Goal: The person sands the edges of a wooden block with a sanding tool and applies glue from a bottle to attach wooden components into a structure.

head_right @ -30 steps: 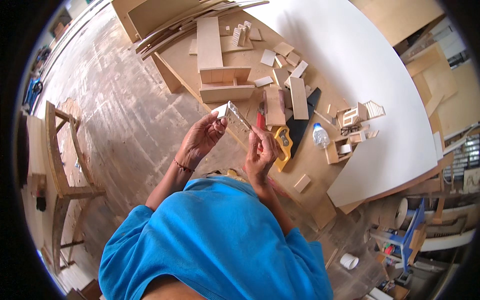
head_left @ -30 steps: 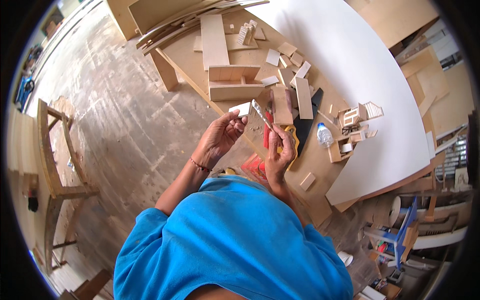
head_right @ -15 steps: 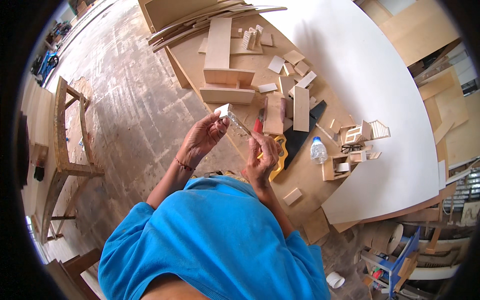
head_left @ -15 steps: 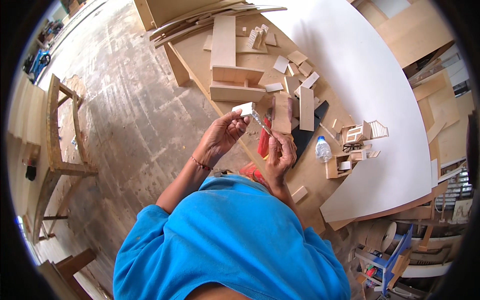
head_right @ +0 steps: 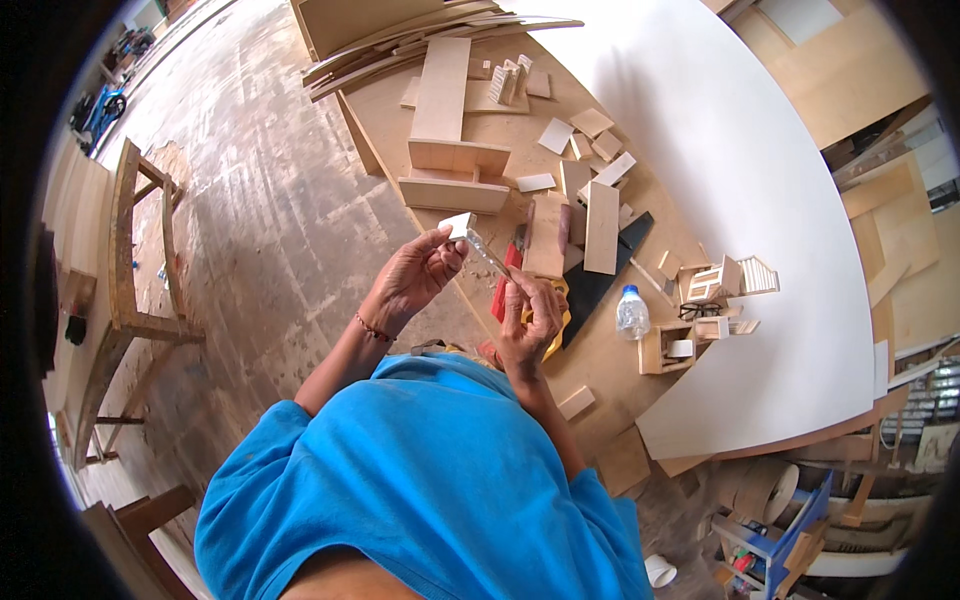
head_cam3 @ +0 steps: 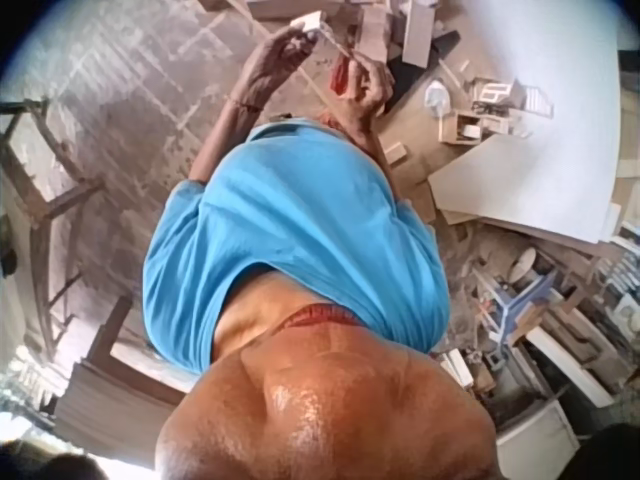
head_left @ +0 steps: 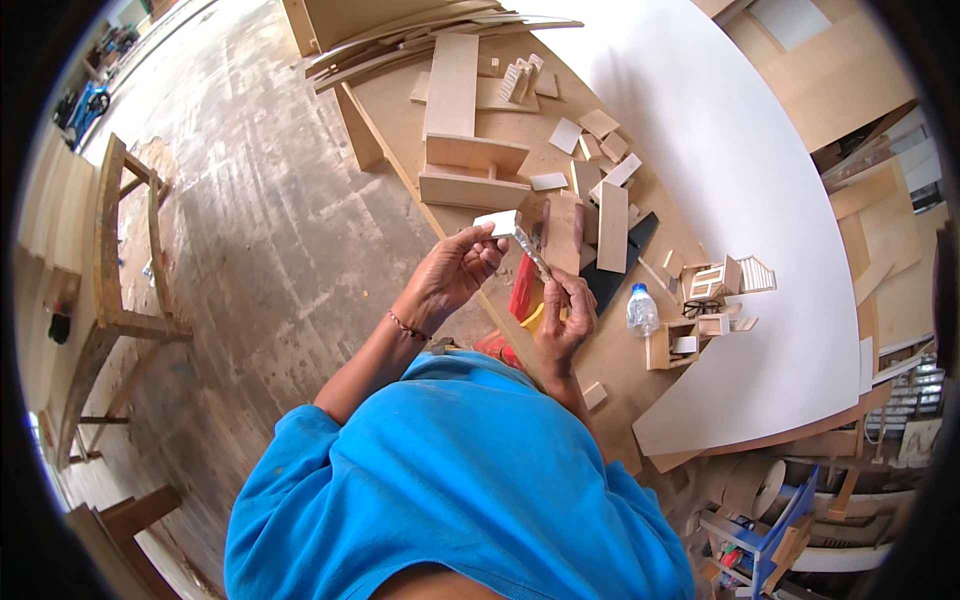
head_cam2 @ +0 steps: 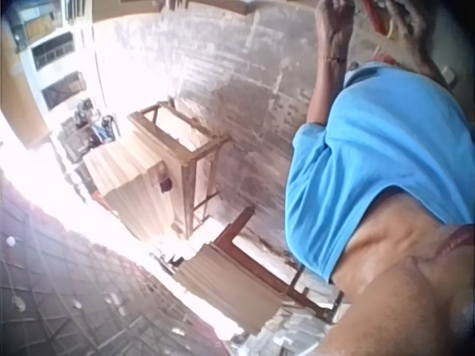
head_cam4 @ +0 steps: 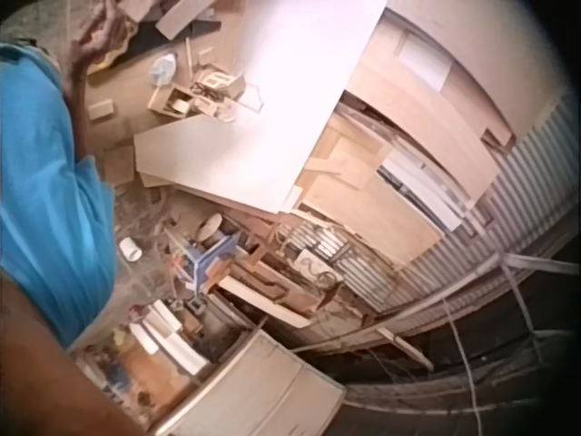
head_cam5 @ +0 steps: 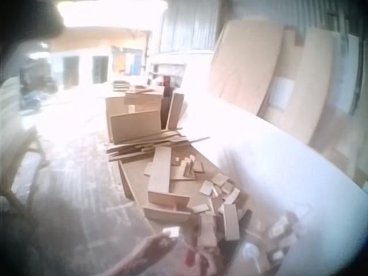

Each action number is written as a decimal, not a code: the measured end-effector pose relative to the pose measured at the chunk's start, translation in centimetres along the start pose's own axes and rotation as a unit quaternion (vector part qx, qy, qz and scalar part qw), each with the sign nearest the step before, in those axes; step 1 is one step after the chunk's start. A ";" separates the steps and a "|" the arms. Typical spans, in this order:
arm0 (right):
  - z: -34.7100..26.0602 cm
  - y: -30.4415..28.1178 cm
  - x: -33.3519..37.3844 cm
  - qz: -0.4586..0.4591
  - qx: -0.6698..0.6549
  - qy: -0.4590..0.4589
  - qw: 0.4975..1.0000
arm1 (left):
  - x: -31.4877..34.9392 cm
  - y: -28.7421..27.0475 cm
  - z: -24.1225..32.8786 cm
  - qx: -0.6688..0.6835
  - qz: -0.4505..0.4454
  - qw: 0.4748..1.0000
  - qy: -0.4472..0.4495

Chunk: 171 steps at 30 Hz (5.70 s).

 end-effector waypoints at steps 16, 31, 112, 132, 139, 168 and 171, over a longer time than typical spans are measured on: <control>1.1 1.5 -0.3 -0.039 -0.027 0.037 0.998 | -1.0 -1.6 1.3 0.010 -0.013 1.000 0.018; 3.4 0.5 -0.8 0.003 -0.045 0.052 0.998 | -0.4 1.4 2.8 -0.344 0.036 0.910 0.228; 3.1 -1.1 -3.7 -0.063 0.176 -0.054 0.981 | 1.8 6.6 2.8 -0.690 0.232 0.348 0.591; 4.2 -0.5 -2.8 -0.029 0.144 -0.049 0.988 | -0.4 4.3 3.8 -0.583 0.246 0.607 0.481; 3.7 -0.3 -2.6 -0.043 0.135 -0.059 0.988 | -0.3 4.3 3.8 -0.616 0.261 0.536 0.515; 6.3 -2.7 -1.8 -0.022 0.179 0.036 0.983 | -3.0 5.6 1.7 -0.634 0.222 0.556 0.490; 5.4 -3.9 -1.7 -0.005 0.185 0.016 0.983 | -4.1 6.0 0.4 -0.651 0.203 0.554 0.479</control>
Point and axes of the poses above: each hand's wrist, its own x-axis away from the middle knuckle, its own y-axis out of the palm, z = x × y, the point moved 7 cm from there along -x, towards the middle knuckle, and after that the axes turned 14 degrees about -y, right-handed, at the moved point
